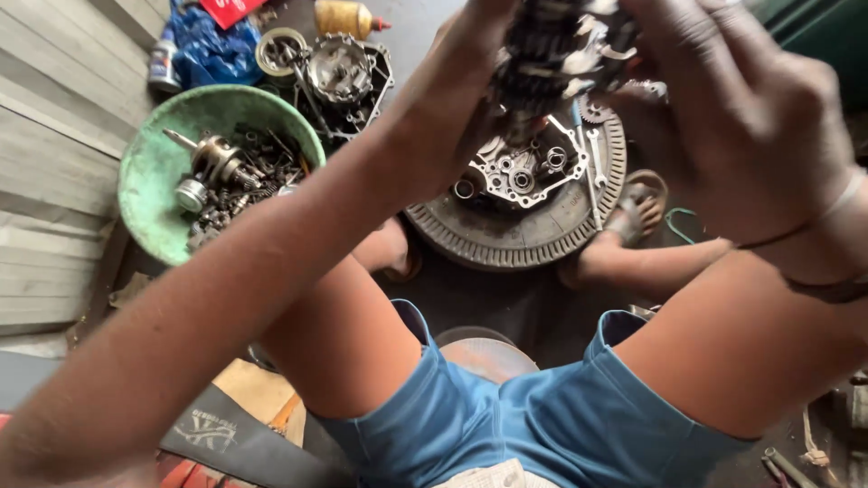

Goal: The person assembles a motorcycle engine gearbox, placing gears and shafts into a metal casing and using a T-handle wrench to secure components.

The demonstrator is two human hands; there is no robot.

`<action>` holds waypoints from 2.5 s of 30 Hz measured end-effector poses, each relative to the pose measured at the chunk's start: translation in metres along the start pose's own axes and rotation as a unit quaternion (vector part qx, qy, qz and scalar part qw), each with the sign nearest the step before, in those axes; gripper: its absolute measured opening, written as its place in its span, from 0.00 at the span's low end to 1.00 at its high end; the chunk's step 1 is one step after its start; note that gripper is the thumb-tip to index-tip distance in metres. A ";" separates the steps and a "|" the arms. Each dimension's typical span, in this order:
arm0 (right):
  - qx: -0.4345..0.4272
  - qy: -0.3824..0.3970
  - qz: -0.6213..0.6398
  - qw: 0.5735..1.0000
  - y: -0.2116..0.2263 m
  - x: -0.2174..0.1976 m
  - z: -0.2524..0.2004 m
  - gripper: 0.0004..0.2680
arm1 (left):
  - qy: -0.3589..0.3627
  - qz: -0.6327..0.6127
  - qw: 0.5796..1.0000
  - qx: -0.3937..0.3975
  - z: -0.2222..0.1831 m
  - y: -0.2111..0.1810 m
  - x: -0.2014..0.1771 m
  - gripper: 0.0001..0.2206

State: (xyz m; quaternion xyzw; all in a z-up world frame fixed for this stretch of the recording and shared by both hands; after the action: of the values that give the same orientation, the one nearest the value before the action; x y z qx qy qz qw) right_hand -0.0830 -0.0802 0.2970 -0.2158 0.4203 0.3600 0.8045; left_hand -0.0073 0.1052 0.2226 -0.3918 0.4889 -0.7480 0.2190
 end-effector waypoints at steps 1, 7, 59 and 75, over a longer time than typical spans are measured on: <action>0.001 0.008 -0.004 1.000 -0.011 0.005 0.006 0.18 | -0.008 0.014 1.000 -0.004 0.017 0.004 -0.008 0.22; 0.085 0.028 0.178 0.980 -0.103 0.060 0.034 0.17 | -0.070 -0.002 0.997 -0.037 0.109 0.043 -0.048 0.22; 0.530 0.195 0.822 0.069 -0.167 0.362 -0.173 0.38 | 0.133 0.268 0.902 -0.310 0.092 0.295 -0.159 0.35; 0.565 0.148 0.779 0.227 -0.207 0.358 -0.152 0.33 | 0.159 0.560 0.806 -0.110 0.146 0.238 -0.121 0.39</action>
State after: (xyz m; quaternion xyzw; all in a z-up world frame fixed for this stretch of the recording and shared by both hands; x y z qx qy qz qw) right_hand 0.1340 -0.1701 -0.0757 0.6800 0.5857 0.4394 -0.0381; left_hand 0.1689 0.0080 -0.0054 0.0528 0.7304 -0.4884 0.4745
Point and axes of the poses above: each hand's wrist, its own z-axis towards the middle knuckle, its own x-axis out of the palm, y = z × x, the point moved 3 cm from there along z, towards the middle knuckle, and after that the axes turned 8 degrees about z, right-handed, at the moved point
